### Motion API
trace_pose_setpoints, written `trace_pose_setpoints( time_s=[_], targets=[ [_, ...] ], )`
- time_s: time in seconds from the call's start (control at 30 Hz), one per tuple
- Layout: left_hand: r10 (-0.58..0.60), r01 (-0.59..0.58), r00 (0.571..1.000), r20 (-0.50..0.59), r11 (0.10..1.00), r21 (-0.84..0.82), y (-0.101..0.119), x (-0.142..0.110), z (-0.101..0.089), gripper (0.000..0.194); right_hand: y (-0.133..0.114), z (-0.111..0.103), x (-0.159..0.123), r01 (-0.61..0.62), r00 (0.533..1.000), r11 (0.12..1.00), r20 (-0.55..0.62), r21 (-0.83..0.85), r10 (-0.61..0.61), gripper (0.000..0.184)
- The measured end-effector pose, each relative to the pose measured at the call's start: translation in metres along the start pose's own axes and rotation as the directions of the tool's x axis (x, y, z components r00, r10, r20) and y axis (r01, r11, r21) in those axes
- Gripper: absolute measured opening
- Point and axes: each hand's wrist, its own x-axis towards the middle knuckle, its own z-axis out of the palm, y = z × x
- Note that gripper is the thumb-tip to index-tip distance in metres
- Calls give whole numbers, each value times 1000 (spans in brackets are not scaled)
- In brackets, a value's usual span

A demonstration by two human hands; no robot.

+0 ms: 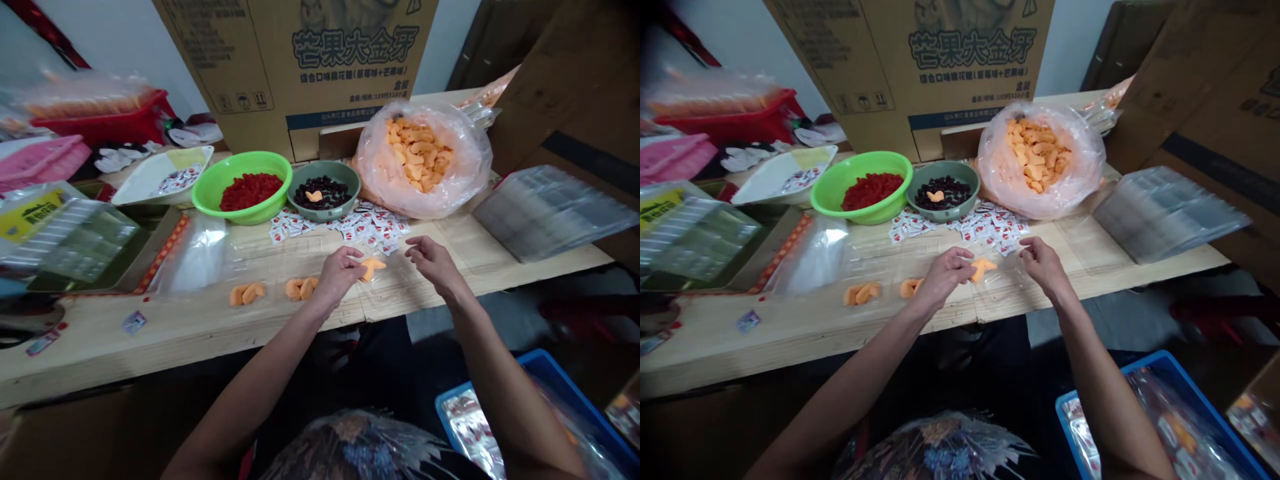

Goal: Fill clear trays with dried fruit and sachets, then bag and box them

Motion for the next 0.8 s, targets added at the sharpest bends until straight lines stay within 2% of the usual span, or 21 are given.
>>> trace_pose_setpoints(
  time_s=[0.03,0.1,0.2,0.3,0.4,0.5,0.6,0.7,0.8],
  targets=[
    [-17,17,999,28,1000,16,-3,1,9,25,8,-5,-2,17,1000,993,-7,-121,-18,34],
    [-30,25,998,47,995,93,-13,3,27,22,21,-8,-9,61,997,959,58,-276,-46,32],
    [16,-27,999,35,940,341,-28,5,48,19,31,-4,-24,70,988,948,153,-312,-22,34],
    [78,-106,994,72,744,660,-33,5,54,17,33,3,-34,-4,984,975,172,-224,44,33],
    [107,-163,986,126,499,851,-32,1,47,21,34,11,-38,-76,971,995,220,-71,90,30],
    [141,-297,954,263,348,889,-32,-7,36,25,36,18,-40,-151,956,988,257,30,138,31],
    [174,-457,887,427,209,864,-39,-20,26,28,37,18,-42,-173,945,984,288,45,153,35],
    [248,-550,821,514,102,829,-50,-34,19,34,26,8,-32,-43,959,996,276,-76,63,33],
    [253,-613,770,586,36,789,-59,-42,13,50,-9,6,3,172,976,958,171,-228,-135,30]
  ],
)
